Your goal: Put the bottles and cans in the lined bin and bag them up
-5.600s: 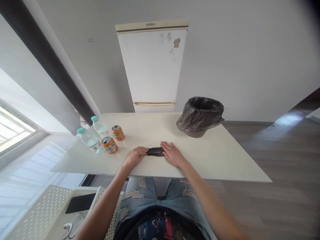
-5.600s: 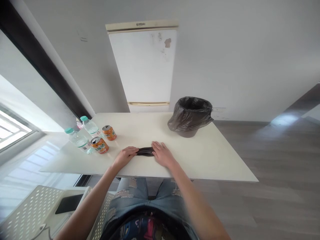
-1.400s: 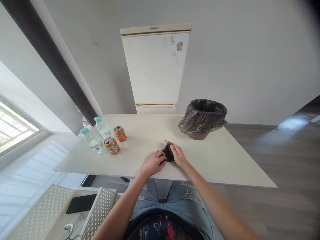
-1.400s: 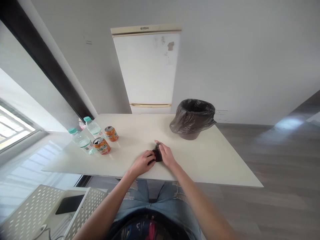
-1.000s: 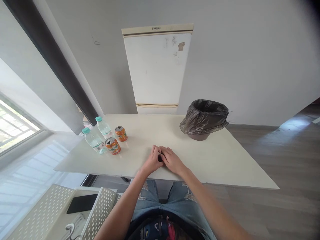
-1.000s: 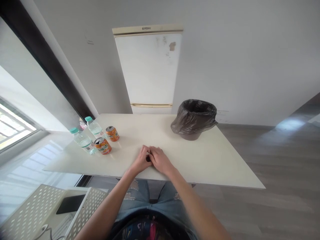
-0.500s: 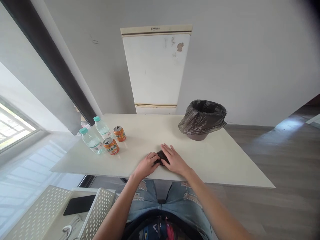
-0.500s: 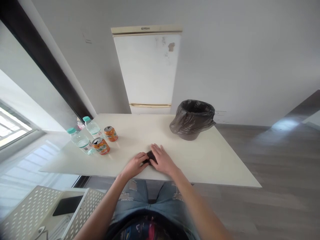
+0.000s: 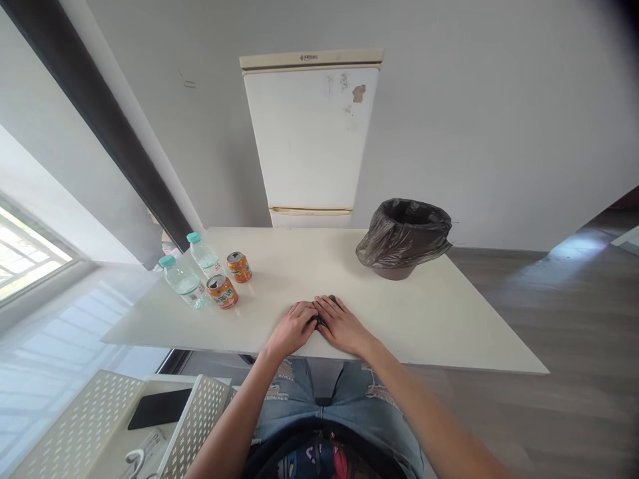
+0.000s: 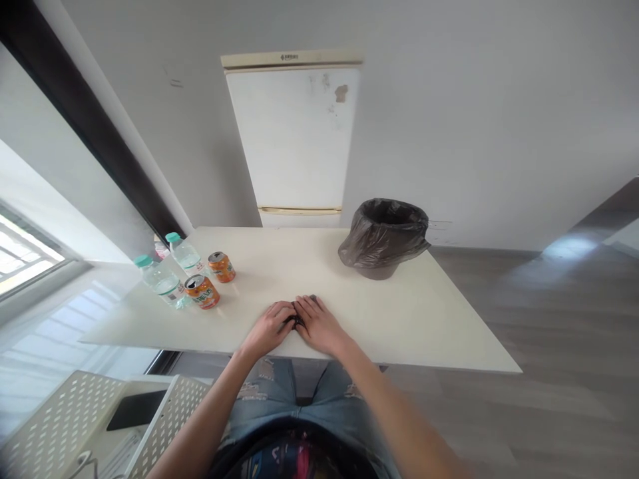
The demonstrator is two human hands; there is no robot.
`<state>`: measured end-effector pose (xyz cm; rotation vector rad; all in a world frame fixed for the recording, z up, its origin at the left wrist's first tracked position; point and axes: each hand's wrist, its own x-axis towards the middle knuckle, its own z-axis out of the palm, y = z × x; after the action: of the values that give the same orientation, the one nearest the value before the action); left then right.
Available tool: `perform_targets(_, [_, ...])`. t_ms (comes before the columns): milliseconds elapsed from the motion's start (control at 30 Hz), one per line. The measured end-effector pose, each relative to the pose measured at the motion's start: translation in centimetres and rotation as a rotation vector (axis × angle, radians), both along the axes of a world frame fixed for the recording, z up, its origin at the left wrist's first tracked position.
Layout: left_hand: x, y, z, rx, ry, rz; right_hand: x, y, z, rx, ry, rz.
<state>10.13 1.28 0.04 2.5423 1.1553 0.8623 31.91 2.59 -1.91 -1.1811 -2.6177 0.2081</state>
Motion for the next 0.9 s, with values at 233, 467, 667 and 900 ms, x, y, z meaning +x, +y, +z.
perform_targets(233, [0.0, 0.0, -0.2, -0.019, 0.066, -0.030, 0.3, 0.0, -0.4, 0.054, 0.036, 0.000])
perform_targets(467, [-0.1, 0.1, -0.4, -0.016, 0.104, -0.018, 0.3, -0.2, 0.2, 0.019, 0.018, 0.092])
perform_targets(667, [-0.1, 0.0, -0.1, -0.016, 0.069, 0.037, 0.2, 0.1, 0.3, -0.037, 0.028, 0.061])
perform_targets(900, [-0.2, 0.0, -0.3, -0.004, 0.044, 0.083, 2.1, -0.2, 1.3, -0.083, 0.029, 0.017])
